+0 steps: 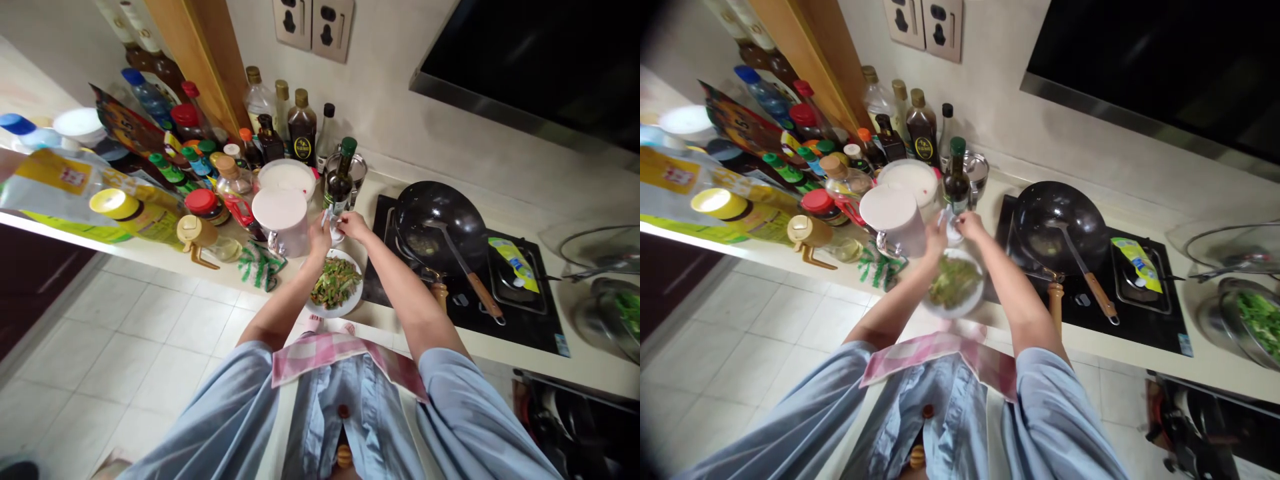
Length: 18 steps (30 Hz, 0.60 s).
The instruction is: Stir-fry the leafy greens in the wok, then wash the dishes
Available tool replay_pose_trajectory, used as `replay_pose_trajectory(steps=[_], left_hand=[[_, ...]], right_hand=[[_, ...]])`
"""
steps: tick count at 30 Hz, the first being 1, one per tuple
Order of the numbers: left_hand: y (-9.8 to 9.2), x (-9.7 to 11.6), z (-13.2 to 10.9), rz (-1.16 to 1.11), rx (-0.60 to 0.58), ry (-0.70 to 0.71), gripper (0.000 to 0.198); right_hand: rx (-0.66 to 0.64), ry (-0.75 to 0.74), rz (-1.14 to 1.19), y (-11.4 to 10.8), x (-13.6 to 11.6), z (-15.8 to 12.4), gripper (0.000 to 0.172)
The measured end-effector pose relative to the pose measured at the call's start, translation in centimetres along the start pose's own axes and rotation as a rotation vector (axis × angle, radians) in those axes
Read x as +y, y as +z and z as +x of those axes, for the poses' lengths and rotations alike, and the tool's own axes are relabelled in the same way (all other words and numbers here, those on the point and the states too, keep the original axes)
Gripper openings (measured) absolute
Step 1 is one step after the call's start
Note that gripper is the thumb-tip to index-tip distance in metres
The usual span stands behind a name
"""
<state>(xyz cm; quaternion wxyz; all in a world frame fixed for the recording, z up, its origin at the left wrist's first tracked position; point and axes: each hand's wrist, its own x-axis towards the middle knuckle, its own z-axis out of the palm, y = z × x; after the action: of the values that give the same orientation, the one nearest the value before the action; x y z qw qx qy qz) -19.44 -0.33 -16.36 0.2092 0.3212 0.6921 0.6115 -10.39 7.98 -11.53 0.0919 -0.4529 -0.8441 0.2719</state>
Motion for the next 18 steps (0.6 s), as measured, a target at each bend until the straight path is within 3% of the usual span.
replay_pose_trajectory(steps=[4, 11, 18], left_hand=[[-0.1, -0.1, 0.1, -0.059, -0.013, -0.022, 0.03], [-0.4, -0.2, 0.2, -0.041, -0.042, -0.032, 0.03], [-0.7, 0.8, -0.2, 0.095, -0.056, 0.037, 0.03]], right_hand=[[0.009, -0.065, 0.076, -0.4, -0.4, -1.4, 0.018], [0.153, -0.252, 0.127, -2.3, -0.9, -4.7, 0.017], [0.262, -0.165, 0.166, -2.6, -0.8, -6.4, 0.022]])
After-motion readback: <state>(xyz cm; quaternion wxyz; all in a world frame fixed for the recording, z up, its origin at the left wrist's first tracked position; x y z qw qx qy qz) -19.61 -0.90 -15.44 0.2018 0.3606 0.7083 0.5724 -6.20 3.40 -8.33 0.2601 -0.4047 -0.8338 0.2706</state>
